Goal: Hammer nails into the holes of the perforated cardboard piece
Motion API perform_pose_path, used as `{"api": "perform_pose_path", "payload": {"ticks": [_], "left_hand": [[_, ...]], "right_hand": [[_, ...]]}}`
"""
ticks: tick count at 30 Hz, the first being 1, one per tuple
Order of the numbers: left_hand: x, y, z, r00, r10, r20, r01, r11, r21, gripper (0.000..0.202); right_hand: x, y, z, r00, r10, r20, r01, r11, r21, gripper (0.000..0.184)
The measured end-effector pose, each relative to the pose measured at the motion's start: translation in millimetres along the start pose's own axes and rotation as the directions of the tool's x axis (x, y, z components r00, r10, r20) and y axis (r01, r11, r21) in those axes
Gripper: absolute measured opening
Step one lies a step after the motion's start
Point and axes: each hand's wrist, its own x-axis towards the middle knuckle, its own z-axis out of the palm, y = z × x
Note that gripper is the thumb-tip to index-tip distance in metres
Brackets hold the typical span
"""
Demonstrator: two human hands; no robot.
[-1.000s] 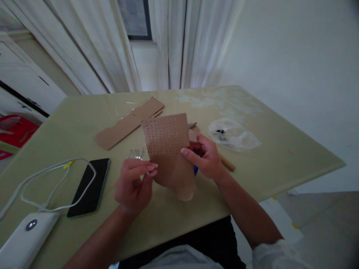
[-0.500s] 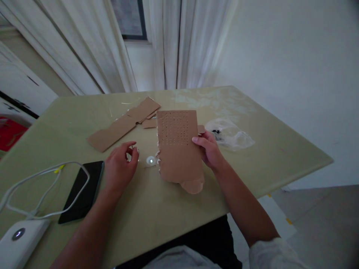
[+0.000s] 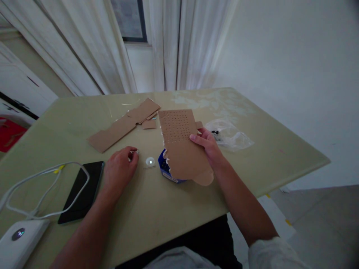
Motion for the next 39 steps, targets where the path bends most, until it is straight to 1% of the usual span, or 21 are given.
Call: {"api": "perform_pose_path", "payload": {"ticks": [2,4,8,11,13,17,19,21,23,26,28,30,32,35,39], "left_hand": [[1,2,-2.0,0.999,-0.029,0.029,0.028,0.999,0.028,0.038],[1,3,-3.6,0.998,-0.044,0.051,0.042,0.998,0.045,0.039],[1,4,-4.4,0.997,-0.04,0.065,0.036,0.997,0.066,0.04],[1,4,-4.5,0.997,-0.033,0.066,0.028,0.997,0.078,0.041],[0,5,-4.9,0.996,-0.039,0.079,0.032,0.995,0.093,0.04],[0,6,-5.4,0.994,-0.047,0.102,0.035,0.992,0.117,0.04],[0,6,-4.8,0.994,-0.041,0.1,0.031,0.994,0.105,0.041],[0,6,-3.7,0.997,-0.027,0.076,0.021,0.997,0.072,0.041],[0,5,-2.3,1.0,0.002,0.019,-0.002,1.0,0.01,0.041],[-1,6,0.1,0.995,0.063,-0.078,-0.073,0.989,-0.129,0.043],[-3,9,2.5,0.988,0.093,-0.121,-0.117,0.969,-0.217,0.043],[-5,14,6.0,0.984,0.108,-0.14,-0.148,0.937,-0.315,0.044],[-8,20,10.2,0.986,0.102,-0.131,-0.151,0.875,-0.46,0.048],[-13,30,15.7,0.995,0.081,-0.062,-0.102,0.745,-0.659,0.05],[-20,39,20.4,0.998,0.061,0.017,-0.025,0.631,-0.775,0.039]], "right_hand": [[1,-2,-2,1.0,0.016,-0.022,-0.016,1.0,-0.021,0.051],[1,-4,-4,0.997,0.06,-0.037,-0.062,0.996,-0.061,0.044],[-1,-5,-6,0.987,0.16,-0.002,-0.16,0.981,-0.114,0.041],[-2,-3,-5,0.985,0.173,0.02,-0.17,0.978,-0.118,0.044],[-1,-2,-5,0.985,0.171,0.007,-0.169,0.978,-0.122,0.047],[3,1,-8,0.988,0.155,-0.011,-0.155,0.975,-0.16,0.06],[4,2,-9,0.99,0.138,-0.008,-0.136,0.97,-0.2,0.065],[5,3,-9,0.993,0.118,-0.013,-0.118,0.965,-0.236,0.065],[5,4,-9,0.994,0.106,-0.021,-0.108,0.959,-0.263,0.062],[5,8,-9,0.995,0.079,-0.056,-0.092,0.945,-0.314,0.061],[7,13,-11,0.996,0.048,-0.081,-0.075,0.924,-0.375,0.062],[9,18,-13,0.996,0.02,-0.082,-0.054,0.896,-0.44,0.062],[12,23,-15,0.998,0.011,-0.066,-0.042,0.875,-0.482,0.061],[13,26,-16,0.999,0.007,-0.042,-0.028,0.86,-0.51,0.058],[12,22,-15,0.999,-0.027,-0.022,0.01,0.825,-0.565,0.048]]}}
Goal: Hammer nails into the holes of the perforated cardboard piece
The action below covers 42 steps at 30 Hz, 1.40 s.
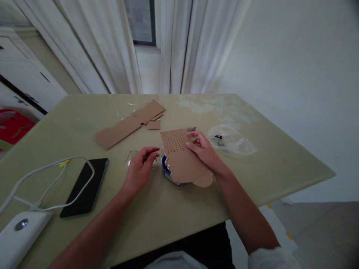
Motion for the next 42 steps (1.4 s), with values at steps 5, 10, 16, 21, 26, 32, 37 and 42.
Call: {"api": "perform_pose_path", "payload": {"ticks": [5,10,16,21,26,32,37,42], "left_hand": [[-5,-2,6.8,0.998,-0.023,0.062,0.03,0.994,-0.109,0.033],[-6,0,9.1,0.996,-0.047,0.078,0.058,0.988,-0.143,0.032],[-6,1,7.9,0.997,-0.037,0.074,0.047,0.989,-0.143,0.034],[-8,2,8.4,0.997,-0.019,0.076,0.029,0.991,-0.128,0.031],[-8,3,9.3,0.996,-0.011,0.087,0.021,0.993,-0.119,0.03],[-9,4,8.0,1.0,-0.009,-0.016,0.008,1.0,-0.021,0.033],[-8,9,3.8,0.992,0.024,-0.121,-0.024,1.0,0.003,0.03],[-8,8,3.0,0.981,0.031,-0.193,-0.048,0.995,-0.084,0.027]], "right_hand": [[-3,-7,0,0.998,-0.054,0.019,0.056,0.996,-0.076,0.033],[-5,-10,2,0.995,-0.078,0.062,0.084,0.992,-0.094,0.023],[-4,-7,0,0.995,-0.068,0.07,0.076,0.99,-0.122,0.031],[-5,-8,-4,0.998,-0.069,0.014,0.07,0.973,-0.22,0.048],[-2,-11,-20,0.962,-0.141,-0.235,0.048,0.93,-0.363,0.046],[13,11,-38,0.936,-0.183,-0.302,-0.087,0.709,-0.699,0.029],[17,32,-33,0.975,-0.118,-0.188,-0.096,0.538,-0.837,0.02],[18,35,-32,0.985,-0.082,-0.154,-0.083,0.559,-0.825,0.011]]}}
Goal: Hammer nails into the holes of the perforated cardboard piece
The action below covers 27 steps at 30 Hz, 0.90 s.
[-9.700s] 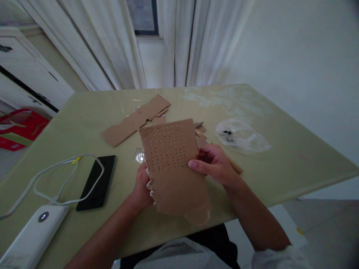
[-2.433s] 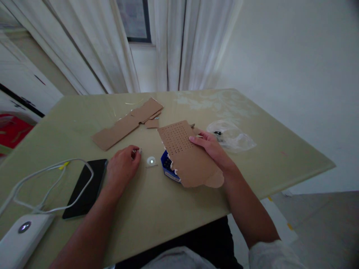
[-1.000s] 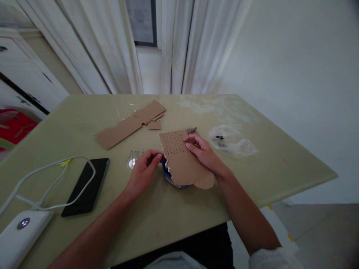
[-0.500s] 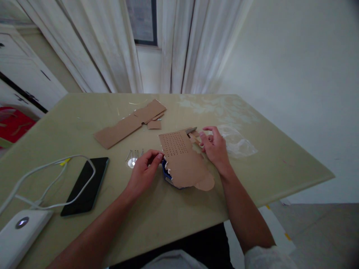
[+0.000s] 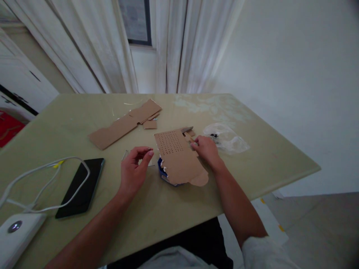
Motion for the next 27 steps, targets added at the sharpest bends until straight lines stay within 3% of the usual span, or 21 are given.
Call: {"api": "perform_pose_path", "payload": {"ticks": [6,9,12,14,18,23,27], "left_hand": [[-1,0,-1.3,0.999,0.037,-0.037,-0.035,0.999,0.035,0.03],[-3,-1,-2.7,0.996,0.077,-0.044,-0.075,0.996,0.055,0.028],[-3,-1,-1.9,0.992,0.1,-0.081,-0.099,0.995,0.005,0.028],[-1,4,0.8,0.989,0.083,-0.125,-0.089,0.995,-0.047,0.029],[6,27,9.2,0.985,0.029,-0.172,-0.058,0.985,-0.162,0.033],[11,36,18.2,0.993,0.12,-0.003,-0.119,0.985,-0.127,0.027],[5,24,20.7,0.993,0.118,0.0,-0.118,0.989,-0.087,0.025]], "right_hand": [[2,-1,-13,1.0,-0.008,-0.012,0.009,0.996,0.09,0.008],[1,-6,-26,0.985,0.008,-0.173,0.027,0.981,0.194,0.013],[-4,-14,-38,0.876,0.043,-0.48,0.147,0.925,0.351,0.014],[-8,-18,-43,0.802,0.069,-0.593,0.234,0.878,0.418,0.018],[-14,-21,-43,0.772,0.156,-0.617,0.32,0.743,0.588,0.048],[-12,-25,-43,0.769,0.305,-0.562,0.388,0.476,0.789,0.064],[-14,-30,-48,0.789,0.302,-0.536,0.386,0.435,0.813,0.068]]}}
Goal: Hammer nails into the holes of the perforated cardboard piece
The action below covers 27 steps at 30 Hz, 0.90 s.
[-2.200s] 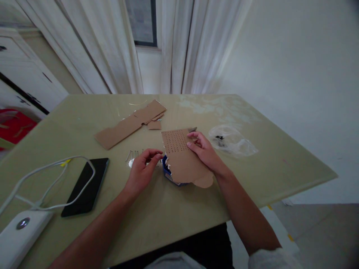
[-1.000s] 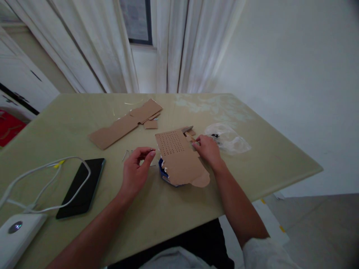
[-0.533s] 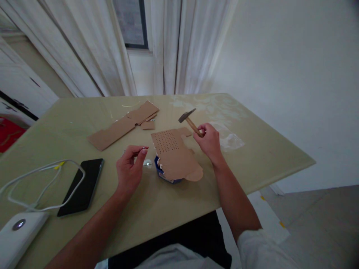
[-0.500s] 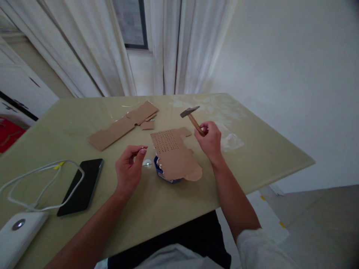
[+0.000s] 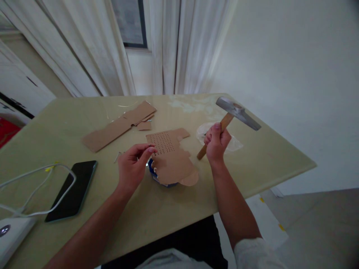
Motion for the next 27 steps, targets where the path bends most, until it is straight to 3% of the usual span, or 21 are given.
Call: {"api": "perform_pose_path", "payload": {"ticks": [8,27], "left_hand": [[-1,-3,-10.6,0.992,0.018,0.121,-0.014,0.999,-0.035,0.019],[-2,-11,-11.1,0.98,-0.015,0.201,0.021,0.999,-0.03,0.019]], "right_hand": [[-9,-4,2,0.994,0.016,0.112,-0.019,1.0,0.022,0.068],[2,-8,0,0.995,0.029,0.091,-0.038,0.995,0.097,0.071]]}}
